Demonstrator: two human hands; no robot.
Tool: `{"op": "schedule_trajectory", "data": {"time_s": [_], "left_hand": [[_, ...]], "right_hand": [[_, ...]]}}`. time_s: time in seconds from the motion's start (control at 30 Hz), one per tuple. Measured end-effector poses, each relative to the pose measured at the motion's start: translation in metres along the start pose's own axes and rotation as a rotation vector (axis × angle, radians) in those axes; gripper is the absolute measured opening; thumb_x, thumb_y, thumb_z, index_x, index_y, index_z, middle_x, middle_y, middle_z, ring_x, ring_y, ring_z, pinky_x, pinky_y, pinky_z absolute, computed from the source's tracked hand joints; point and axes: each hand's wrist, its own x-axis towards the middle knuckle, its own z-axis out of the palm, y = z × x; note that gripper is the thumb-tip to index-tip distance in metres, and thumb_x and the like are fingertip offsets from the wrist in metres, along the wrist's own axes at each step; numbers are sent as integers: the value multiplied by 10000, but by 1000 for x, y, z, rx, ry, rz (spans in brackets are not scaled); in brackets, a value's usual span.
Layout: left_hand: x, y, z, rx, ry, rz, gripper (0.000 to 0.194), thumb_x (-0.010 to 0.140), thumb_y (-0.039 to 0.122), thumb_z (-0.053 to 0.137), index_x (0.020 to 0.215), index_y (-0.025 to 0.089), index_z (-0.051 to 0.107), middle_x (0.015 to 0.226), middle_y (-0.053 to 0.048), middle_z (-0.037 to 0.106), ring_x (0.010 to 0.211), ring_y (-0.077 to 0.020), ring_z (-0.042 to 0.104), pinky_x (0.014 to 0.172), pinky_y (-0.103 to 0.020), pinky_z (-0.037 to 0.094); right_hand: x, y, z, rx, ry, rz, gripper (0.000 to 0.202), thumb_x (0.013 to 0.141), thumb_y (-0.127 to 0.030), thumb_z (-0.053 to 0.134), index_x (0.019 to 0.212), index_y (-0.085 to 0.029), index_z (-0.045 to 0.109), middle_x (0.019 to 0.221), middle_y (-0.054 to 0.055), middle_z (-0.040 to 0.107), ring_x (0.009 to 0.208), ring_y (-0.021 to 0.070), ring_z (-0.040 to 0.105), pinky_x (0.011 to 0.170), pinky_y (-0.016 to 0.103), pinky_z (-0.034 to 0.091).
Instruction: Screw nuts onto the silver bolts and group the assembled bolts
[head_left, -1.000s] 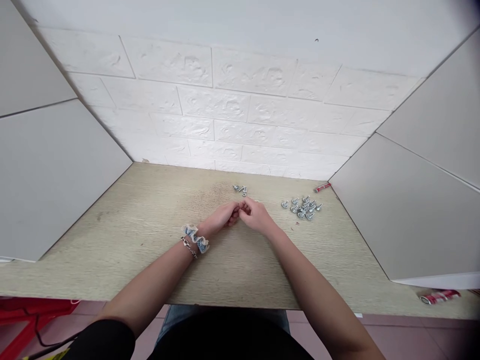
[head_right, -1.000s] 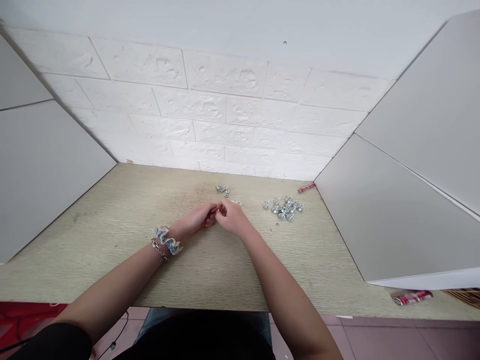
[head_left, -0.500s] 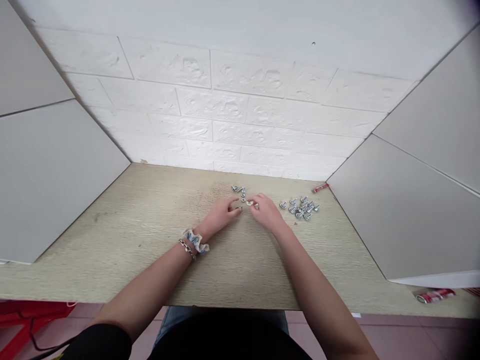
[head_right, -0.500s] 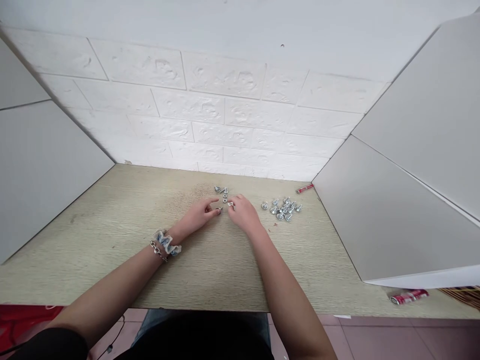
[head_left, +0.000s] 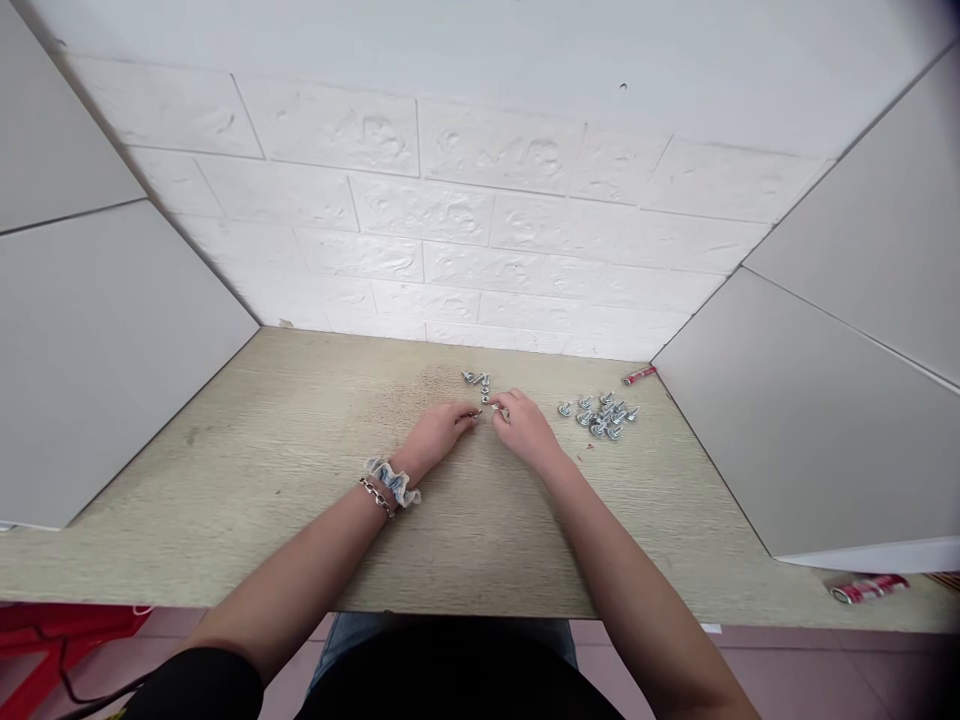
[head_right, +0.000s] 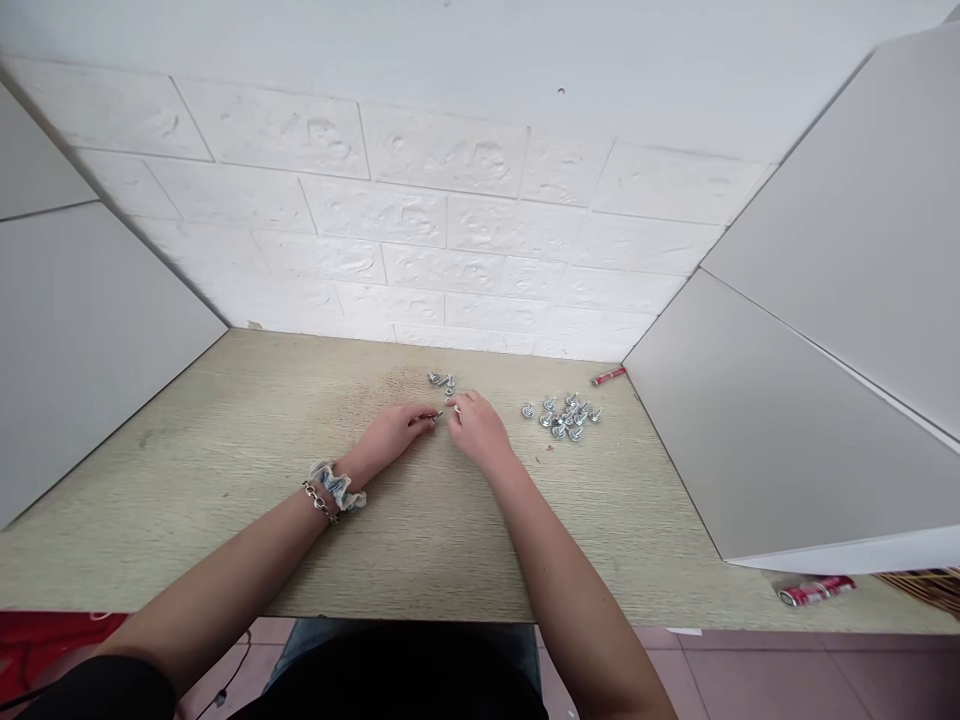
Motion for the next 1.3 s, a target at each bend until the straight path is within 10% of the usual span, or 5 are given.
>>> {"op": "schedule_trajectory", "data": {"time_s": [0.87, 1.03, 1.3], "left_hand": [[1, 11, 2, -856, -40, -341, 326, 693, 351, 640, 923, 120, 653, 961, -80, 641, 930, -159, 563, 844, -249, 421], [1, 12, 2, -829, -24, -390, 326, 714, 254, 620, 1025, 154, 617, 1010, -66, 626, 842, -115, 581, 800, -233, 439], [-1, 15, -3, -416, -79, -96, 296, 745, 183, 509, 1003, 130, 644, 1030, -62, 630, 967, -207, 559, 897, -313, 388]], "right_hand": [[0, -7, 5, 129, -47, -141, 153, 798, -152, 482, 907, -172, 587, 892, 35, 592, 810, 124, 518, 740, 248, 392], [-2, -8, 6, 42, -58, -152, 140, 807, -161, 473, 914, -158, 563, 915, 47, 580, 853, 137, 509, 751, 250, 389], [-3, -8, 4, -10, -42, -101, 148, 813, -192, 462, 911, -169, 570, 885, 38, 591, 815, 136, 511, 739, 252, 369]]}}
